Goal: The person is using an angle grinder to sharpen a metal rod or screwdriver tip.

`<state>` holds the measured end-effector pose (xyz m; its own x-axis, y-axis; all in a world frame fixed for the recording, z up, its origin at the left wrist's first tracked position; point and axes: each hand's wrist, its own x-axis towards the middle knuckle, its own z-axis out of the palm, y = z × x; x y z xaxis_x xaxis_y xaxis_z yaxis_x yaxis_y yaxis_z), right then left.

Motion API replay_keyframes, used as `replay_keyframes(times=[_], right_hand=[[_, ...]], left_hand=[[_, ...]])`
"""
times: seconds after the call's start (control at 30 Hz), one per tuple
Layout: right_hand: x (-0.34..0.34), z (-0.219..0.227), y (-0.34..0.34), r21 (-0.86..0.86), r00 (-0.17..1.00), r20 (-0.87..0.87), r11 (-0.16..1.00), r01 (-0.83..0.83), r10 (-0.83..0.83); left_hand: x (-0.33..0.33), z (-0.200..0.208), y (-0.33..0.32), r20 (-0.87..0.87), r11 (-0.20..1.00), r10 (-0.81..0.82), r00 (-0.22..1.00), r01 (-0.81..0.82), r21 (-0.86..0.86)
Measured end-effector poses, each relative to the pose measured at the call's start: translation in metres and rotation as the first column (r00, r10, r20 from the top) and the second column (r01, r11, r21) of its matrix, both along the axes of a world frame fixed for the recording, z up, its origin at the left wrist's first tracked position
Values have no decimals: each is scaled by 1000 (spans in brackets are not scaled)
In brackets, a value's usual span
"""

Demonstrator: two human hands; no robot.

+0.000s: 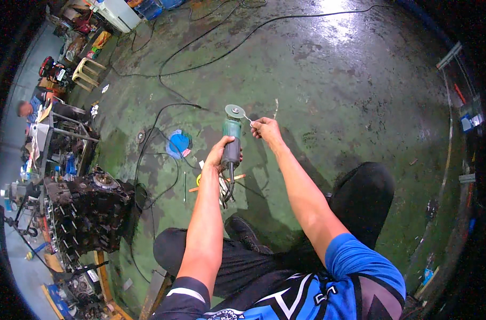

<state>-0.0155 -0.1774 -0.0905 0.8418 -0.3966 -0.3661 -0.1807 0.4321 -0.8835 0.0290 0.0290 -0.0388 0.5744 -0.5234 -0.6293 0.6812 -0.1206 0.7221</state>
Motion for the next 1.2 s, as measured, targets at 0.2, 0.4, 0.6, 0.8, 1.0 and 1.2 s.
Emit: replay_keyframes(times=[0.2, 0.4, 0.6, 0.8, 1.0, 1.2], right_hand=[[-1, -4, -2, 13, 1000, 14, 1000, 1, -1], [2, -5, 0, -19, 1000, 20, 1000, -5, 5], [2, -2, -1, -124, 1000, 9, 992, 24, -23], [3, 12, 10, -415, 999, -24, 909, 28, -41], [5, -6, -8, -709, 997, 30, 701, 76, -78], [-5, 15, 10, -862, 1000, -1, 507, 12, -26]], left_hand=[[-2, 3, -3, 7, 1000, -20, 1000, 20, 21], [0, 2, 0, 1, 1000, -17, 1000, 17, 13], [0, 2, -2, 0, 1000, -18, 1000, 18, 6], [2, 0, 6, 4, 1000, -14, 1000, 14, -1], [0, 4, -15, 12, 998, -53, 999, 53, -35], [-1, 2, -1, 6, 999, -38, 999, 38, -17]])
